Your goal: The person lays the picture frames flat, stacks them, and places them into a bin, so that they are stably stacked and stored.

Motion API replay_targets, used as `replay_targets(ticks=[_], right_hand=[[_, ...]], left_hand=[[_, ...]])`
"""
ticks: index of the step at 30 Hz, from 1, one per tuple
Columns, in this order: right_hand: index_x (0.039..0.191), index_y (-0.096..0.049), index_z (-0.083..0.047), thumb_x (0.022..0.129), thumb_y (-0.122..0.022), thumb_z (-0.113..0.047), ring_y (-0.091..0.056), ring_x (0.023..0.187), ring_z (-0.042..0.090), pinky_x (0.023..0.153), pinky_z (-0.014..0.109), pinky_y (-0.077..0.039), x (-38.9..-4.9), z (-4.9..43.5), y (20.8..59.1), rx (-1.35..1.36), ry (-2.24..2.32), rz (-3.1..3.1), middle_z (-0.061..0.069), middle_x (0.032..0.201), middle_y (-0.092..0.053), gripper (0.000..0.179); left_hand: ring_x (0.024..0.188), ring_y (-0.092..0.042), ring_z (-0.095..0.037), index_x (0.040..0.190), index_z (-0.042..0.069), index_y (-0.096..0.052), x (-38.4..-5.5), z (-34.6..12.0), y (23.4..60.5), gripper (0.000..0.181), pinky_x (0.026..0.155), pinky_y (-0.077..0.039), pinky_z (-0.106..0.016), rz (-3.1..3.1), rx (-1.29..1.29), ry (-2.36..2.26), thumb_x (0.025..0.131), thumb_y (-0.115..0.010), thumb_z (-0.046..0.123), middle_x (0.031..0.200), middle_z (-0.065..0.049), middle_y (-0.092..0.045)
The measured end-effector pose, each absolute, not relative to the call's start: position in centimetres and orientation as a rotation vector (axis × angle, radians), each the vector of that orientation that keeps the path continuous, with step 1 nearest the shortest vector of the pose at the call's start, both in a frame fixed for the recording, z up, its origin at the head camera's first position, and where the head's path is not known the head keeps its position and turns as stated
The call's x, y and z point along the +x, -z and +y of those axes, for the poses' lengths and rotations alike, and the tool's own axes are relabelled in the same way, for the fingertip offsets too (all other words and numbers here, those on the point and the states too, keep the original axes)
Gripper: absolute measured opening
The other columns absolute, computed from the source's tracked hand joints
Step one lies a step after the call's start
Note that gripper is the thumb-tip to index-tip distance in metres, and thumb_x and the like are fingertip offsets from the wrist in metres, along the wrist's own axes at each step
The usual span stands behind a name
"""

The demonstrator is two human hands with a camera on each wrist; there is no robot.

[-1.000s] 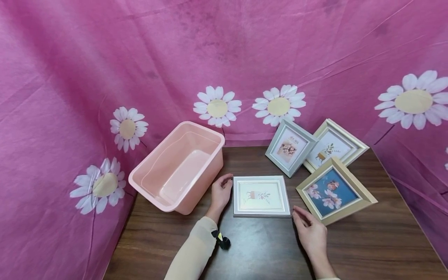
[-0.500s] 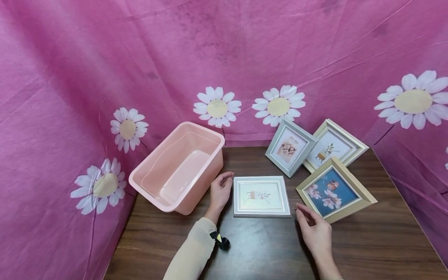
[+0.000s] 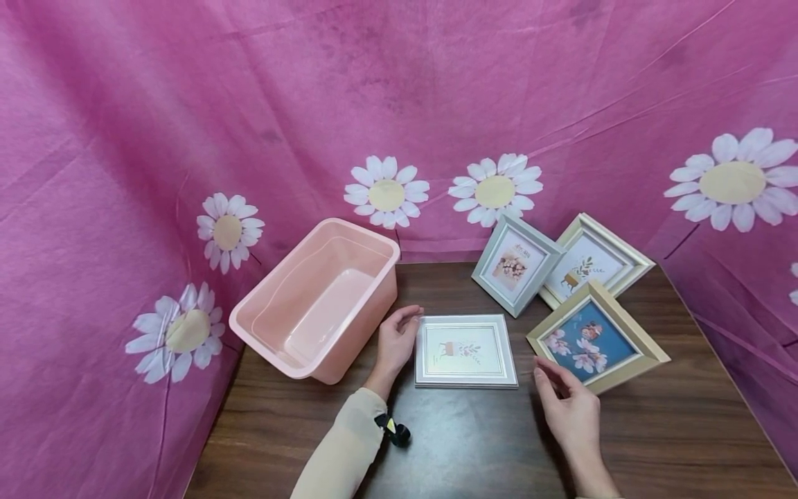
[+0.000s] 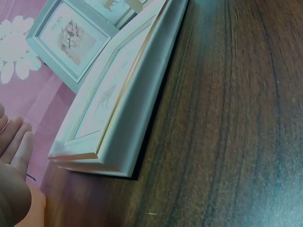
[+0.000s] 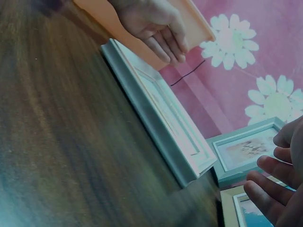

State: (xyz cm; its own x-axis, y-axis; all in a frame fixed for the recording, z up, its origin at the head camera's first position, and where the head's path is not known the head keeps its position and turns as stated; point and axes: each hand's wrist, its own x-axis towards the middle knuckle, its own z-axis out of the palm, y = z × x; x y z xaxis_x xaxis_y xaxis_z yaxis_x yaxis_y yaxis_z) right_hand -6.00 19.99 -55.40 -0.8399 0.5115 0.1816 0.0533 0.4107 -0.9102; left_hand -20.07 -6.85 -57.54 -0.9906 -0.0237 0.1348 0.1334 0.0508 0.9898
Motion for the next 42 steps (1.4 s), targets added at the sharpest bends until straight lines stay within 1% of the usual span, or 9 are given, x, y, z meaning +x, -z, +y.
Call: replay_targets(ticks=[3, 6, 11, 18, 22, 28, 33, 38, 42], right_hand=[[0.119, -0.081, -0.001, 0.096, -0.076, -0.001, -0.063, 0.086, -0.025, 0.076, -0.001, -0.049, -6.1, 20.1, 55.1, -0.468, -1.452, -2.207, -0.029, 0.1, -0.073, 0.023], [0.118, -0.081, 0.001, 0.096, -0.076, 0.0, -0.063, 0.084, -0.024, 0.074, -0.001, -0.05, -6.2, 20.3, 54.8, -0.449, -1.462, -2.185, -0.038, 0.097, -0.068, 0.023], [0.117, -0.081, 0.002, 0.096, -0.076, 0.0, -0.062, 0.085, -0.027, 0.074, -0.001, -0.049, -6.3, 20.6, 53.9, -0.429, -1.429, -2.168, -0.049, 0.096, -0.063, 0.022], [0.116, -0.083, -0.003, 0.094, -0.078, -0.001, -0.06, 0.087, -0.029, 0.071, 0.0, -0.043, -6.2, 21.0, 53.2, -0.411, -1.34, -2.171, -0.051, 0.098, -0.062, 0.023], [0.116, -0.083, -0.004, 0.093, -0.08, 0.0, -0.06, 0.088, -0.028, 0.069, 0.002, -0.042, -6.1, 21.2, 52.9, -0.399, -1.321, -2.161, -0.051, 0.099, -0.062, 0.023], [0.117, -0.082, -0.003, 0.093, -0.079, 0.0, -0.06, 0.087, -0.027, 0.063, 0.004, -0.04, -5.9, 21.5, 52.3, -0.417, -1.331, -2.155, -0.05, 0.098, -0.064, 0.024], [0.119, -0.081, -0.002, 0.095, -0.077, 0.001, -0.062, 0.089, -0.025, 0.068, 0.001, -0.043, -5.6, 21.7, 51.6, -0.416, -1.362, -2.162, -0.047, 0.1, -0.066, 0.025], [0.12, -0.079, 0.002, 0.094, -0.075, 0.004, -0.065, 0.092, -0.023, 0.075, -0.001, -0.046, -5.3, 21.8, 50.7, -0.373, -1.381, -2.134, -0.044, 0.105, -0.069, 0.027], [0.12, -0.079, 0.002, 0.094, -0.075, 0.005, -0.066, 0.091, -0.022, 0.072, -0.001, -0.046, -5.1, 21.9, 50.1, -0.362, -1.371, -2.107, -0.043, 0.105, -0.069, 0.027]], left_hand=[[0.117, -0.074, -0.043, 0.122, -0.009, -0.074, -20.0, -6.7, 57.3, 0.023, 0.101, -0.058, -0.022, -2.197, -0.138, 2.081, 0.102, -0.065, -0.003, 0.12, -0.028, -0.078], [0.117, -0.075, -0.043, 0.122, -0.009, -0.074, -19.9, -6.6, 57.3, 0.023, 0.099, -0.058, -0.02, -2.209, -0.159, 2.084, 0.102, -0.066, -0.002, 0.12, -0.029, -0.077], [0.118, -0.073, -0.047, 0.125, -0.011, -0.072, -19.9, -6.4, 57.0, 0.026, 0.097, -0.057, -0.016, -2.221, -0.214, 2.135, 0.102, -0.064, -0.004, 0.122, -0.031, -0.076], [0.12, -0.071, -0.051, 0.128, -0.013, -0.069, -19.7, -5.8, 56.5, 0.029, 0.098, -0.056, -0.016, -2.239, -0.266, 2.176, 0.101, -0.064, -0.006, 0.124, -0.034, -0.074], [0.12, -0.071, -0.051, 0.128, -0.014, -0.069, -19.6, -5.6, 56.2, 0.029, 0.1, -0.057, -0.017, -2.233, -0.293, 2.185, 0.101, -0.064, -0.005, 0.124, -0.034, -0.074], [0.122, -0.07, -0.051, 0.129, -0.015, -0.068, -19.5, -5.2, 56.3, 0.03, 0.099, -0.055, -0.014, -2.248, -0.303, 2.213, 0.101, -0.064, -0.005, 0.125, -0.035, -0.073], [0.123, -0.069, -0.053, 0.129, -0.016, -0.067, -19.4, -4.8, 56.4, 0.03, 0.098, -0.054, -0.013, -2.244, -0.317, 2.232, 0.101, -0.064, -0.005, 0.125, -0.036, -0.073], [0.123, -0.07, -0.049, 0.129, -0.012, -0.069, -19.4, -4.3, 56.2, 0.029, 0.1, -0.055, -0.015, -2.284, -0.319, 2.211, 0.102, -0.065, -0.003, 0.125, -0.033, -0.074], [0.123, -0.071, -0.046, 0.129, -0.011, -0.07, -19.4, -3.8, 56.0, 0.029, 0.101, -0.056, -0.017, -2.317, -0.327, 2.199, 0.102, -0.065, -0.001, 0.125, -0.031, -0.075]])
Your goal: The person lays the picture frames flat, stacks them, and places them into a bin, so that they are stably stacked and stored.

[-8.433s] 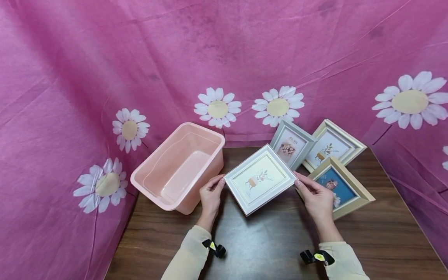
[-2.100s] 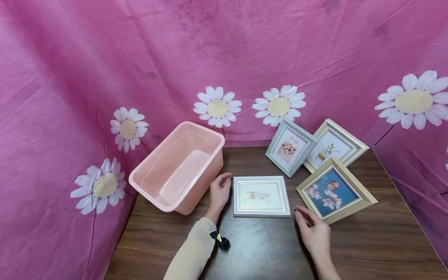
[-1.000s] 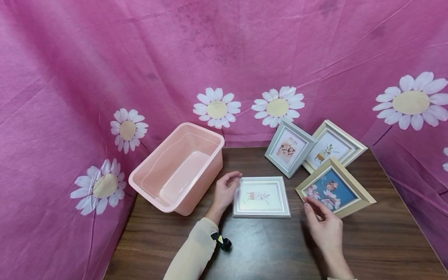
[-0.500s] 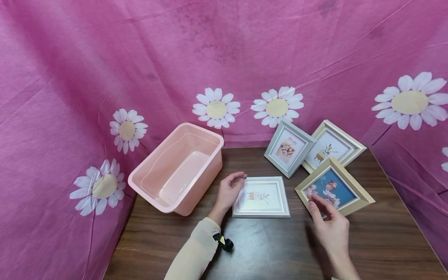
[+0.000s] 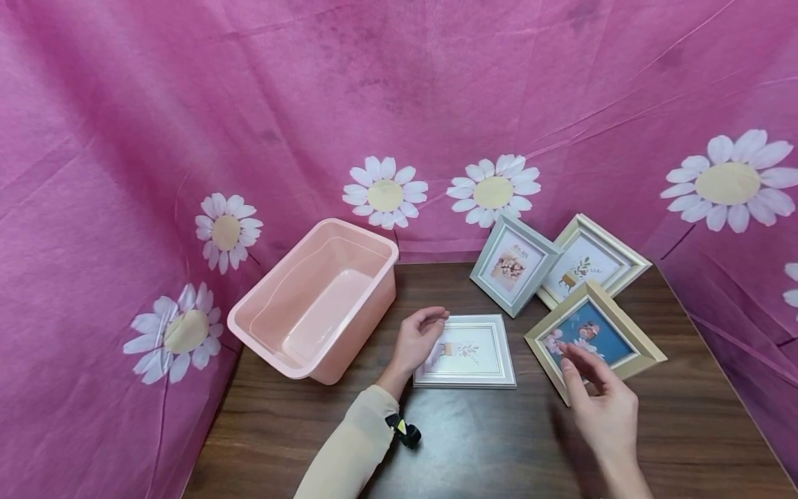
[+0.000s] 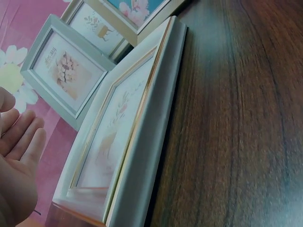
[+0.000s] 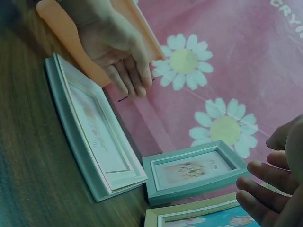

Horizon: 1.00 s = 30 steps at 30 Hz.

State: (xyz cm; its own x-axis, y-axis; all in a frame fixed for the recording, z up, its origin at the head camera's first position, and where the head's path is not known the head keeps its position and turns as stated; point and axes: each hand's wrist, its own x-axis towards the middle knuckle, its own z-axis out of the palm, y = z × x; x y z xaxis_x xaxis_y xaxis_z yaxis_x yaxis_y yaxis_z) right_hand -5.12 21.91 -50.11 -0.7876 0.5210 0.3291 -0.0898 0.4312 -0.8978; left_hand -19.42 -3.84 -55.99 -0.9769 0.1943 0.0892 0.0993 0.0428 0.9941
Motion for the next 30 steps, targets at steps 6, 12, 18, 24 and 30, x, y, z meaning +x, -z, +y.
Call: replay_targets(ticks=[6, 12, 18, 24, 30], right_hand=[[0.121, -0.079, 0.004, 0.094, -0.073, 0.007, -0.067, 0.092, -0.021, 0.074, -0.001, -0.049, -4.9, 22.2, 49.5, -0.338, -1.35, -2.086, -0.041, 0.107, -0.07, 0.028], [0.122, -0.079, 0.003, 0.094, -0.074, 0.006, -0.069, 0.093, -0.02, 0.072, -0.001, -0.048, -4.7, 22.8, 48.9, -0.346, -1.327, -2.067, -0.036, 0.111, -0.074, 0.028], [0.122, -0.078, 0.004, 0.094, -0.074, 0.006, -0.068, 0.093, -0.021, 0.076, -0.001, -0.048, -4.7, 23.5, 48.6, -0.376, -1.299, -2.043, -0.041, 0.106, -0.071, 0.028], [0.121, -0.078, 0.005, 0.094, -0.074, 0.005, -0.068, 0.091, -0.02, 0.08, 0.0, -0.048, -4.4, 23.9, 48.2, -0.391, -1.286, -1.99, -0.041, 0.103, -0.072, 0.027], [0.12, -0.079, 0.005, 0.096, -0.073, 0.004, -0.071, 0.092, -0.017, 0.082, 0.001, -0.051, -4.3, 24.3, 47.8, -0.399, -1.284, -1.967, -0.04, 0.103, -0.073, 0.025]], left_hand=[[0.124, -0.07, -0.047, 0.129, -0.01, -0.07, -19.4, -3.1, 55.8, 0.029, 0.098, -0.054, -0.014, 2.184, 0.313, -2.102, 0.102, -0.065, -0.001, 0.126, -0.031, -0.075], [0.122, -0.071, -0.048, 0.128, -0.013, -0.069, -19.2, -2.3, 55.9, 0.029, 0.098, -0.056, -0.015, 2.166, 0.36, -2.111, 0.102, -0.065, -0.002, 0.125, -0.033, -0.074], [0.123, -0.07, -0.049, 0.128, -0.014, -0.069, -19.1, -1.7, 55.9, 0.029, 0.1, -0.057, -0.017, 2.149, 0.384, -2.115, 0.102, -0.064, -0.002, 0.125, -0.034, -0.074], [0.123, -0.071, -0.046, 0.129, -0.013, -0.069, -19.1, -1.1, 55.7, 0.03, 0.1, -0.056, -0.016, 2.142, 0.4, -2.083, 0.102, -0.065, -0.001, 0.126, -0.032, -0.074], [0.123, -0.071, -0.044, 0.129, -0.011, -0.07, -19.1, -0.5, 55.8, 0.029, 0.099, -0.054, -0.013, 2.15, 0.418, -2.02, 0.103, -0.065, 0.002, 0.128, -0.031, -0.074]])
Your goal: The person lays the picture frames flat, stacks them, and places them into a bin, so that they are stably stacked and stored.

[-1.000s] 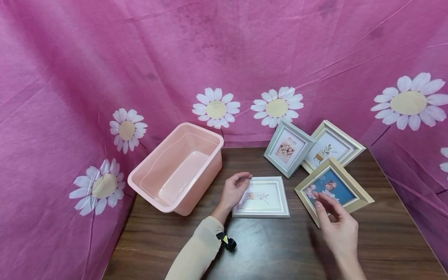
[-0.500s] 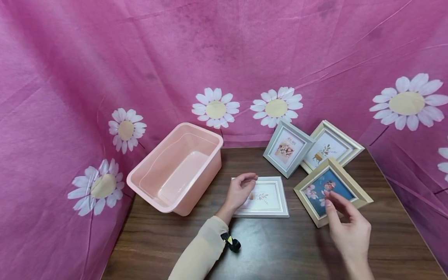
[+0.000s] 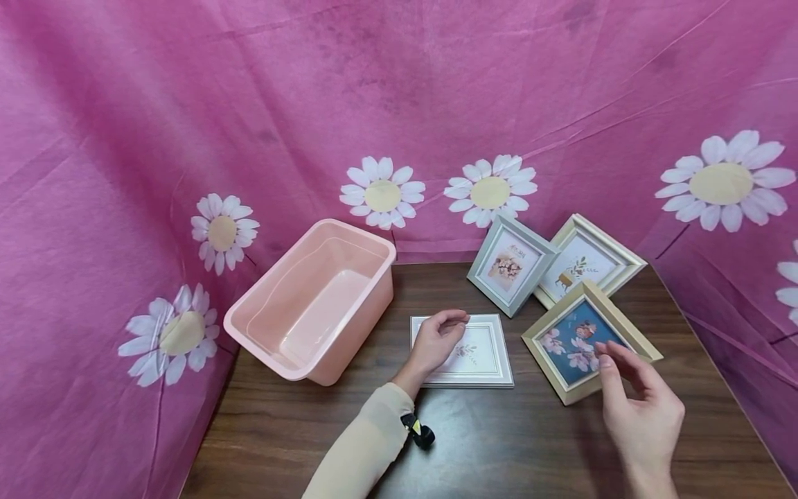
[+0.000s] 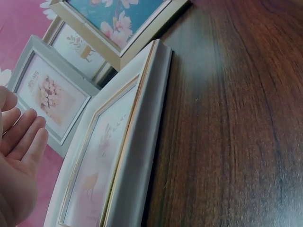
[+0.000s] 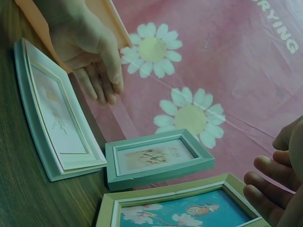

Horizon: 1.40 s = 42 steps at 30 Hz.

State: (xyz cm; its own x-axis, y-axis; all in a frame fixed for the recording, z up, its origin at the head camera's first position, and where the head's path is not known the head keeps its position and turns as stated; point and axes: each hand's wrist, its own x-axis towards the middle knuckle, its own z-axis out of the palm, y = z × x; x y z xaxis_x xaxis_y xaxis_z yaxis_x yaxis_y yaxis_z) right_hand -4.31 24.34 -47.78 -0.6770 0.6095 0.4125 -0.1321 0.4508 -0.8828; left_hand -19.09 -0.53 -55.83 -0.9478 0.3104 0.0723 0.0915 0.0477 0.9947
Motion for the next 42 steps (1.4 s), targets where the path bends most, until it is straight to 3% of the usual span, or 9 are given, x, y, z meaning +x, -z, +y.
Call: replay_targets(ticks=[9, 21, 31, 42], right_hand=[[0.118, -0.079, 0.007, 0.096, -0.073, 0.002, -0.072, 0.088, -0.013, 0.079, 0.003, -0.052, -4.1, 25.0, 47.4, -0.386, -1.257, -1.907, -0.033, 0.104, -0.076, 0.023], [0.119, -0.079, 0.008, 0.097, -0.07, 0.0, -0.074, 0.09, -0.01, 0.082, 0.006, -0.055, -4.0, 25.9, 46.6, -0.411, -1.247, -1.833, -0.029, 0.104, -0.078, 0.025], [0.109, -0.072, 0.025, 0.091, -0.068, 0.011, -0.077, 0.092, 0.0, 0.087, 0.009, -0.056, -4.4, 25.9, 46.2, -0.285, -1.361, -1.583, -0.011, 0.101, -0.083, 0.023], [0.113, -0.079, 0.011, 0.094, -0.071, -0.001, -0.072, 0.1, -0.011, 0.094, 0.008, -0.051, -4.1, 26.3, 45.4, -0.439, -1.132, -1.733, -0.021, 0.11, -0.081, 0.024]], left_hand=[[0.124, -0.072, -0.04, 0.13, -0.009, -0.07, -19.3, 0.2, 56.1, 0.03, 0.103, -0.058, -0.021, 2.154, 0.401, -1.987, 0.103, -0.065, 0.003, 0.128, -0.027, -0.076], [0.121, -0.073, -0.042, 0.127, -0.01, -0.071, -19.4, 2.3, 56.6, 0.028, 0.097, -0.056, -0.014, 2.131, 0.445, -1.97, 0.102, -0.066, 0.001, 0.125, -0.028, -0.076], [0.118, -0.074, -0.039, 0.127, -0.01, -0.072, -19.0, 3.8, 57.2, 0.028, 0.095, -0.055, -0.013, 2.107, 0.463, -1.926, 0.102, -0.066, 0.002, 0.124, -0.027, -0.077], [0.124, -0.071, -0.047, 0.131, -0.015, -0.067, -18.8, 5.7, 57.1, 0.032, 0.097, -0.054, -0.011, 2.046, 0.522, -1.931, 0.102, -0.064, -0.001, 0.13, -0.034, -0.072]])
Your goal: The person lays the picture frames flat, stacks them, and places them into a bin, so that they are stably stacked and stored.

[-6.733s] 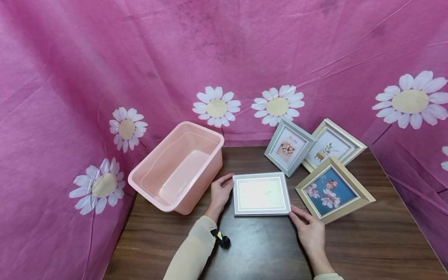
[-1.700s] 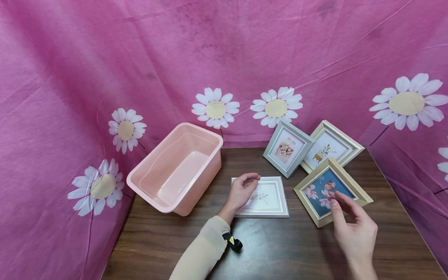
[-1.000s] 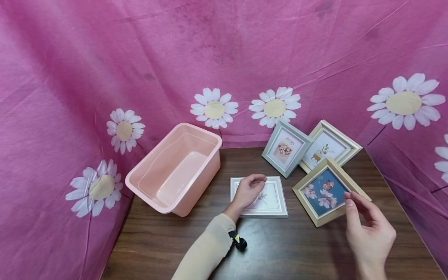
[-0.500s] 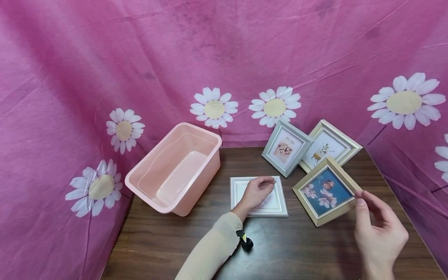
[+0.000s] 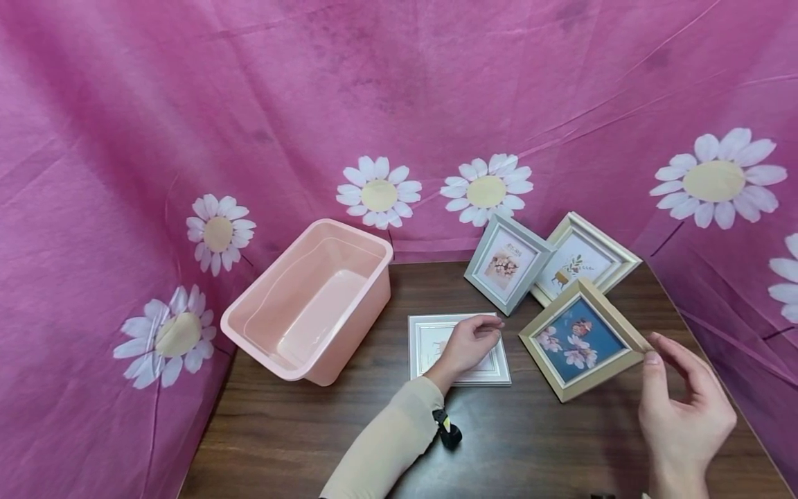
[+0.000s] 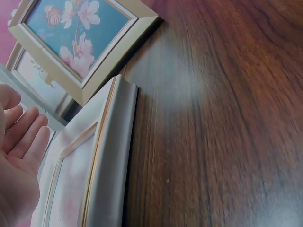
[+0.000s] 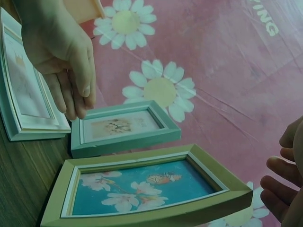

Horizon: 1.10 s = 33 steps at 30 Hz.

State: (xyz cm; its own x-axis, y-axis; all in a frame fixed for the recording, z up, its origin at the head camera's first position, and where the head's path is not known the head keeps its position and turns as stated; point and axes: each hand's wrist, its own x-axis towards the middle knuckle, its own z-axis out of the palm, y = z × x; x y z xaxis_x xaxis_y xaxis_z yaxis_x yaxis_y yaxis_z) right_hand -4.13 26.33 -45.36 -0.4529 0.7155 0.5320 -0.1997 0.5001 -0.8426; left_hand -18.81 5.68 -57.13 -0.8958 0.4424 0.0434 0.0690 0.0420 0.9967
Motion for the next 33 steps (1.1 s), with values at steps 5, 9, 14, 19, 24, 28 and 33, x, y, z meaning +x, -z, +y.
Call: replay_targets(ticks=[5, 9, 14, 19, 24, 28, 33], right_hand=[[0.117, -0.08, 0.007, 0.094, -0.07, -0.003, -0.069, 0.102, -0.014, 0.098, 0.008, -0.049, -4.2, 27.3, 46.3, -0.47, -1.115, -1.788, -0.026, 0.113, -0.078, 0.026], [0.122, -0.08, 0.002, 0.094, -0.071, -0.002, -0.067, 0.1, -0.019, 0.097, 0.005, -0.048, -4.2, 28.4, 47.7, -0.48, -1.104, -1.857, -0.028, 0.118, -0.076, 0.029], [0.122, -0.08, 0.0, 0.094, -0.072, 0.0, -0.069, 0.097, -0.016, 0.092, 0.004, -0.05, -4.4, 29.0, 48.9, -0.499, -1.137, -1.862, -0.022, 0.119, -0.078, 0.03], [0.124, -0.08, -0.003, 0.094, -0.072, -0.001, -0.069, 0.095, -0.014, 0.089, 0.003, -0.051, -4.3, 29.0, 49.2, -0.514, -1.177, -1.86, -0.012, 0.121, -0.081, 0.031], [0.127, -0.08, -0.004, 0.095, -0.073, -0.002, -0.066, 0.09, -0.017, 0.083, 0.001, -0.05, -4.3, 29.0, 49.4, -0.541, -1.172, -1.899, -0.029, 0.11, -0.075, 0.033], [0.128, -0.079, -0.004, 0.096, -0.072, -0.006, -0.062, 0.088, -0.021, 0.079, 0.0, -0.047, -4.3, 29.1, 49.8, -0.579, -1.159, -1.925, -0.043, 0.099, -0.066, 0.033], [0.13, -0.078, -0.003, 0.096, -0.073, -0.008, -0.06, 0.083, -0.025, 0.075, -0.004, -0.044, -4.3, 29.1, 50.2, -0.639, -1.164, -1.941, -0.049, 0.092, -0.062, 0.034]], left_hand=[[0.125, -0.072, -0.042, 0.134, -0.01, -0.068, -18.7, 6.2, 57.0, 0.033, 0.099, -0.056, -0.014, 2.065, 0.535, -1.894, 0.102, -0.065, 0.001, 0.133, -0.03, -0.072], [0.124, -0.074, -0.034, 0.134, -0.006, -0.07, -18.7, 6.3, 56.9, 0.034, 0.1, -0.057, -0.017, 2.084, 0.539, -1.853, 0.102, -0.066, 0.003, 0.135, -0.027, -0.072], [0.127, -0.072, -0.036, 0.138, -0.006, -0.068, -18.7, 6.6, 56.8, 0.036, 0.102, -0.056, -0.016, 2.054, 0.543, -1.83, 0.103, -0.065, 0.004, 0.139, -0.028, -0.07], [0.133, -0.069, -0.032, 0.143, -0.003, -0.065, -18.8, 7.0, 56.7, 0.04, 0.108, -0.054, -0.019, 2.066, 0.597, -1.757, 0.104, -0.065, 0.008, 0.144, -0.023, -0.069], [0.141, -0.063, -0.029, 0.15, 0.0, -0.06, -18.9, 7.3, 56.5, 0.047, 0.117, -0.049, -0.023, 2.066, 0.653, -1.668, 0.105, -0.066, 0.009, 0.152, -0.019, -0.064], [0.144, -0.061, -0.029, 0.156, 0.002, -0.054, -19.0, 7.5, 56.3, 0.054, 0.118, -0.046, -0.021, 2.08, 0.677, -1.58, 0.104, -0.067, 0.012, 0.159, -0.016, -0.059], [0.146, -0.059, -0.03, 0.16, 0.002, -0.049, -18.9, 8.0, 56.1, 0.059, 0.12, -0.044, -0.02, 2.086, 0.723, -1.503, 0.104, -0.066, 0.01, 0.162, -0.015, -0.056]])
